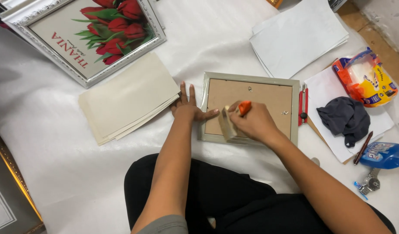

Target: Assembling a picture frame by cleaning the glass, inserting paper, and securing the backboard.

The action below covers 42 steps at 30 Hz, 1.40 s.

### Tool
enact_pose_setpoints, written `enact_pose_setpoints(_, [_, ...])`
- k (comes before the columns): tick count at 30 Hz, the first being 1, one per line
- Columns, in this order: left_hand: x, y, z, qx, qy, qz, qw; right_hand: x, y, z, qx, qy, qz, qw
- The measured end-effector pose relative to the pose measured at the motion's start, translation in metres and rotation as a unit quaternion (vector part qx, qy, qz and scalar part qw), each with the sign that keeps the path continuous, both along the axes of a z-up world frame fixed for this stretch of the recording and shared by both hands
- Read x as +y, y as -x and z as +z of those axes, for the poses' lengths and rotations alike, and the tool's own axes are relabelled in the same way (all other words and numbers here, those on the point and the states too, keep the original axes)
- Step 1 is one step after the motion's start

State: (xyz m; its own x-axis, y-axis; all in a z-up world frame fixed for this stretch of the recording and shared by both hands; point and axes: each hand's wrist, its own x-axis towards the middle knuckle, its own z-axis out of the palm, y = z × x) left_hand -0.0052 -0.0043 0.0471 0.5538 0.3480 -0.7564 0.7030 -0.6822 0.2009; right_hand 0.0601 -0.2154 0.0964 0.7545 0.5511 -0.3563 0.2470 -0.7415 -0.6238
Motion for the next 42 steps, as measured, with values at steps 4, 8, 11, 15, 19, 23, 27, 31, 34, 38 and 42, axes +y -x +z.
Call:
enact_pose_setpoints(4, [0.001,0.000,0.007,0.003,0.006,0.007,1.000,0.037,-0.038,-0.006,-0.075,-0.028,-0.050,0.996])
enact_pose_setpoints(8, [0.003,0.000,0.009,0.003,0.017,0.008,1.000,0.065,-0.041,0.008,-0.041,-0.106,-0.058,0.992])
enact_pose_setpoints(11, [0.002,-0.002,0.012,0.007,0.016,0.004,1.000,0.070,-0.069,-0.018,-0.043,-0.099,-0.081,0.991])
enact_pose_setpoints(15, [0.000,0.001,0.024,0.008,0.024,0.017,1.000,0.050,-0.085,-0.043,-0.108,-0.116,-0.105,0.982])
enact_pose_setpoints(19, [0.002,-0.003,0.013,0.003,0.026,0.017,1.000,-0.012,-0.081,-0.027,-0.069,-0.176,-0.102,0.977])
enact_pose_setpoints(23, [0.002,0.001,0.017,0.009,0.030,0.019,0.999,-0.090,-0.125,-0.020,-0.162,-0.057,-0.170,0.970])
enact_pose_setpoints(27, [0.002,-0.001,0.009,-0.003,0.024,0.020,1.000,-0.100,-0.086,0.027,-0.151,-0.048,-0.160,0.974])
enact_pose_setpoints(31, [0.000,-0.002,0.009,0.002,0.019,0.024,1.000,-0.100,-0.056,0.028,-0.035,-0.036,-0.146,0.988])
enact_pose_setpoints(34, [0.000,-0.001,0.001,0.005,0.001,0.013,1.000,-0.121,-0.072,0.000,-0.183,-0.001,-0.193,0.964])
enact_pose_setpoints(38, [0.002,-0.005,-0.020,0.003,0.003,0.010,1.000,-0.089,-0.025,0.001,-0.139,-0.088,-0.163,0.973])
enact_pose_setpoints(42, [0.002,-0.005,-0.029,0.004,-0.009,0.003,1.000,-0.045,0.040,0.022,0.057,-0.229,-0.093,0.967])
